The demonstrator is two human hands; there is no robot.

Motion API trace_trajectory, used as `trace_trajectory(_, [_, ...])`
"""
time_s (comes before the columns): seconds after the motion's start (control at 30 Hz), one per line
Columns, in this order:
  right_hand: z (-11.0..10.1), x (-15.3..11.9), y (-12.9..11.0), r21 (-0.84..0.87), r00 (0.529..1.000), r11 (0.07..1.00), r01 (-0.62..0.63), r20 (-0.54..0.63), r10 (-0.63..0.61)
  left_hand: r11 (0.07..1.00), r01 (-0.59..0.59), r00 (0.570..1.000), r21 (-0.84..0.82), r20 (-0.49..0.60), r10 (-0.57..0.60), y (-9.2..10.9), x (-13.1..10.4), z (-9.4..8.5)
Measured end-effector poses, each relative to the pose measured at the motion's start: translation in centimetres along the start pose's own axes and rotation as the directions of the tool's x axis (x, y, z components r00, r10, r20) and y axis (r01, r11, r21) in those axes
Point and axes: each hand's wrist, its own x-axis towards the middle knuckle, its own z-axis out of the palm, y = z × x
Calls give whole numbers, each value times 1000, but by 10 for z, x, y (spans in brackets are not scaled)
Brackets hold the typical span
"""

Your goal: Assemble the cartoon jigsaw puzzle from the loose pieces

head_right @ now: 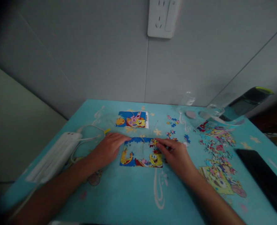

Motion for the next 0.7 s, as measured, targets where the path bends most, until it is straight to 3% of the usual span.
trace_trajectory(0.1, [21,-1,-20,38,992,999,12,124,-17,1000,-19,1000,-4,-4,19,2,1,-3])
trace_trajectory(0.23, [44,10,-41,9,978,997,73,194,-74,999,-36,999,37,3,36,6,2,-7])
trace_trajectory(0.4, [59,29,-53,43,980,994,98,168,-104,998,-30,999,56,-20,31,13,2,-11])
trace_trajectory(0.7, [70,24,-46,308,991,950,-60,135,19,998,-46,994,35,-95,49,17,-1,-9])
